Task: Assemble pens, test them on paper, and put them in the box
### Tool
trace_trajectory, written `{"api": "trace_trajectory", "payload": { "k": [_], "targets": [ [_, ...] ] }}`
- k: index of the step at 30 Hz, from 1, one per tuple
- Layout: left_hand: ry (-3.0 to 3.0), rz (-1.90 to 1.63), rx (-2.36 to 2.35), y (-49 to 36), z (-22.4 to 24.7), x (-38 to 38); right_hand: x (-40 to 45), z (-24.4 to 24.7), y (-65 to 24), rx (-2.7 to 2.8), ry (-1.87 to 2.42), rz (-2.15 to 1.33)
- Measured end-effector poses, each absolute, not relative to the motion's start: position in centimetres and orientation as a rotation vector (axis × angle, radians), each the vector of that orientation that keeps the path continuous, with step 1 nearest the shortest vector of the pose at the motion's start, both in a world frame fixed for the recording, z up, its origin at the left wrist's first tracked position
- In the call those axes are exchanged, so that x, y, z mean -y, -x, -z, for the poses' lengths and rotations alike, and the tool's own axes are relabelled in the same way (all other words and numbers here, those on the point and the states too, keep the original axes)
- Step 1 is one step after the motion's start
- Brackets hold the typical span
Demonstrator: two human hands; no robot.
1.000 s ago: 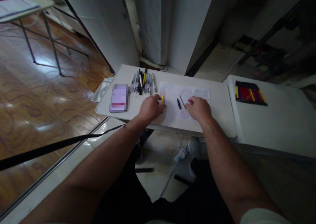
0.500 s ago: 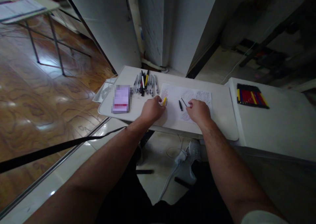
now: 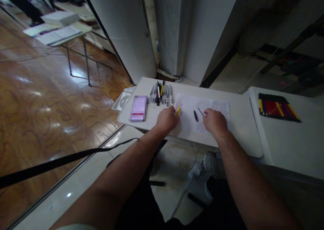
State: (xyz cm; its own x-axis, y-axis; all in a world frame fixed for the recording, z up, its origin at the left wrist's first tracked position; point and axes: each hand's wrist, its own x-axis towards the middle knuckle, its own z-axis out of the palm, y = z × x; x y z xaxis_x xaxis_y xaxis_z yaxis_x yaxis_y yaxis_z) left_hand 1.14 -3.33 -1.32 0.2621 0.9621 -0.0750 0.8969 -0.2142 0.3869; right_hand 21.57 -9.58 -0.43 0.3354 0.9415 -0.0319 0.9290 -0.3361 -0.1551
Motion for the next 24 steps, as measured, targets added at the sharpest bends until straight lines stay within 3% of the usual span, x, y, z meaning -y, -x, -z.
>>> {"api": "trace_trajectory", "payload": {
  "k": [15, 24],
  "targets": [
    [-2.236, -0.172, -1.703, -1.54, 0.70, 3.84, 9.37, 0.81, -21.46, 1.762, 2.485, -0.291],
    [-2.255, -0.313, -1.684, -1.31, 0.80, 3.61, 9.33, 0.79, -21.69, 1.719, 2.386, -0.242]
  ]
}}
